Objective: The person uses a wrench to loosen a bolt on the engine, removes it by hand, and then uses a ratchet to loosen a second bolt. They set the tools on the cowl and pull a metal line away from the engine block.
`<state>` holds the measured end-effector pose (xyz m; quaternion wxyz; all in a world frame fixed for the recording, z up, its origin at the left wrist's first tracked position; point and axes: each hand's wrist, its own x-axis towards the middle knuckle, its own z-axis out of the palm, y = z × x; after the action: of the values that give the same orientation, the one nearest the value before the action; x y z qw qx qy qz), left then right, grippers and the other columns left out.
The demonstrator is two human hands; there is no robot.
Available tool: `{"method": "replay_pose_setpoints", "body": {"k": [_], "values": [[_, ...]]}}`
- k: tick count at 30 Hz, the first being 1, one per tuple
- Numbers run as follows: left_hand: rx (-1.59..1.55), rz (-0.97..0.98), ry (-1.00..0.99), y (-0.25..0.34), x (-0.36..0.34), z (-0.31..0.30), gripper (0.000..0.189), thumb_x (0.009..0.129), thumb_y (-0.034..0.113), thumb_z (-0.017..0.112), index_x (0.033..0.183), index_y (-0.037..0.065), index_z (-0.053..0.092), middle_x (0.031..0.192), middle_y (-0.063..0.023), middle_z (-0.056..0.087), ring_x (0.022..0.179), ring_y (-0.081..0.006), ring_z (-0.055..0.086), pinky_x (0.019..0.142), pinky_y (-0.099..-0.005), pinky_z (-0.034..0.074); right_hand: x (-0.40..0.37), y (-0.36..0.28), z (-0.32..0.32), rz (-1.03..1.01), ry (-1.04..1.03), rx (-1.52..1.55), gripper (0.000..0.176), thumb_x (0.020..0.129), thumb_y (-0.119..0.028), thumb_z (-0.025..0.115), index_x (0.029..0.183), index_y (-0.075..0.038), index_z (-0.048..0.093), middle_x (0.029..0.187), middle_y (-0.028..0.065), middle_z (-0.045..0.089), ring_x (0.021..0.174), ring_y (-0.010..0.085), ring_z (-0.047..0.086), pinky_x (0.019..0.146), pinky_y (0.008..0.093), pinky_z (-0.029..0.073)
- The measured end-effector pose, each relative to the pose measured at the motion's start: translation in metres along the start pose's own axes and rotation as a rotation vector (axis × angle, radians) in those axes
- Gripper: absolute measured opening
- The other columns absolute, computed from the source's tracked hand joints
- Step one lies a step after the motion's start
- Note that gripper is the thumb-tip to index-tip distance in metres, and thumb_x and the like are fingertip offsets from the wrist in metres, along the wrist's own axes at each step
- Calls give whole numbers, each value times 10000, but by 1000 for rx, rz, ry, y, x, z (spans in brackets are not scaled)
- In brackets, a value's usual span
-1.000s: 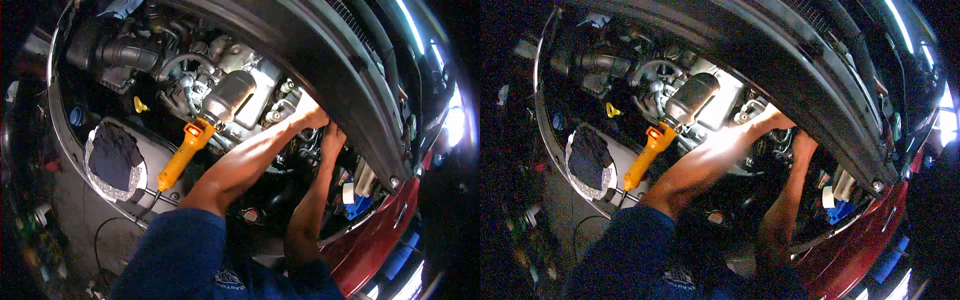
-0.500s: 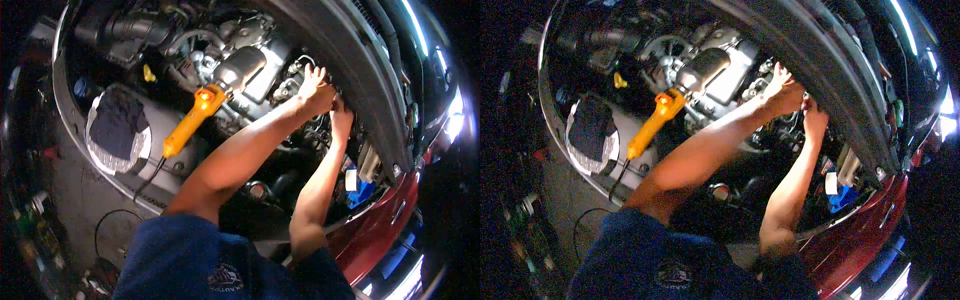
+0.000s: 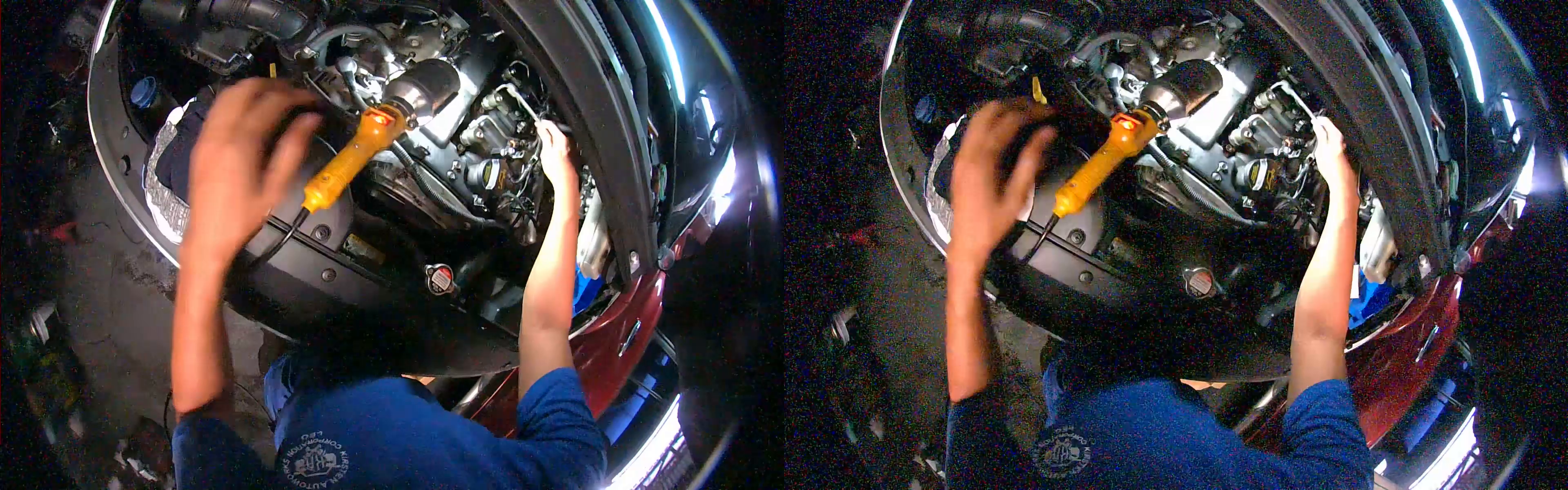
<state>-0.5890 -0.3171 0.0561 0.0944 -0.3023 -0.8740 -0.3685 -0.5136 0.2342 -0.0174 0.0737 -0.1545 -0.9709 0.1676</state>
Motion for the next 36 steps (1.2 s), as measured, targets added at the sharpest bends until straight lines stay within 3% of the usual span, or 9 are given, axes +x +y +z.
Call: {"method": "replay_pose_setpoints", "body": {"k": [3, 9, 11, 16, 24, 27, 32, 35, 36], "values": [[125, -147, 120, -40, -16, 4, 279, 902, 187, 705, 1147, 54, 689, 1172, -142, 623, 1114, -347, 587, 974, -427, 462, 15, 5, -8, -127, 222, -205, 368, 1025, -331, 578, 1222, -39, 686, 1206, 159, 710, 1126, 297, 656, 1001, 386, 472], [198, -132, 97, -36, -9, 11, 317, 890, 199, 718, 1178, 70, 683, 1169, -132, 618, 1114, -337, 574, 971, -426, 444, 69, 10, -17, -398, 533, -759, 450, 956, -442, 648, 1255, -108, 686, 1323, 172, 651, 1227, 370, 599, 1076, 462, 427], [184, -167, 82, -37, -7, 10, 297, 890, 184, 714, 1160, 62, 686, 1163, -124, 618, 1131, -332, 565, 975, -427, 437, 80, 8, -19, -379, 414, -733, 431, 957, -419, 653, 1250, -105, 687, 1309, 167, 658, 1213, 356, 610, 1062, 453, 439], [187, -143, 90, -41, -7, 10, 258, 884, 177, 719, 1106, 49, 696, 1165, -115, 616, 1157, -323, 559, 972, -431, 437, 82, 10, -20, -100, -116, -371, 345, 995, -312, 628, 1230, -67, 688, 1209, 143, 713, 1129, 299, 667, 998, 407, 494], [167, -134, 55, -46, -6, 9, 232, 870, 158, 726, 1073, 50, 698, 1190, -131, 608, 1174, -357, 544, 989, -462, 429, 91, 0, -3, 11, -183, -258, 342, 996, -311, 626, 1225, -65, 690, 1205, 144, 713, 1126, 299, 667, 997, 405, 493], [169, -123, 49, -47, -3, 8, 232, 869, 154, 724, 1074, 50, 695, 1196, -131, 604, 1179, -360, 538, 1005, -469, 421, 98, 2, -9, 4, -86, -248, 341, 996, -311, 625, 1222, -64, 691, 1204, 145, 713, 1125, 300, 667, 997, 404, 493], [166, -146, 25, -44, -1, 6, 241, 860, 135, 728, 1082, 48, 692, 1188, -131, 606, 1178, -362, 535, 1013, -472, 419, 69, 7, -22, 22, 395, -196, 340, 997, -310, 624, 1219, -62, 691, 1201, 146, 714, 1123, 300, 667, 996, 403, 492], [21, -181, 86, -41, 5, 7, 251, 848, 127, 739, 1082, 50, 692, 1173, -129, 615, 1166, -365, 546, 1000, -471, 431, 57, 7, -16, 87, 499, -146, 339, 997, -310, 623, 1217, -61, 692, 1200, 147, 714, 1122, 301, 667, 996, 403, 492], [-44, -60, 55, -28, 23, 7, 257, 843, 121, 744, 1085, 51, 696, 1165, -130, 622, 1151, -365, 560, 989, -469, 443, 49, 12, -13, 109, 516, -130, 339, 997, -310, 623, 1216, -61, 692, 1199, 147, 714, 1121, 301, 667, 995, 403, 492]]}}
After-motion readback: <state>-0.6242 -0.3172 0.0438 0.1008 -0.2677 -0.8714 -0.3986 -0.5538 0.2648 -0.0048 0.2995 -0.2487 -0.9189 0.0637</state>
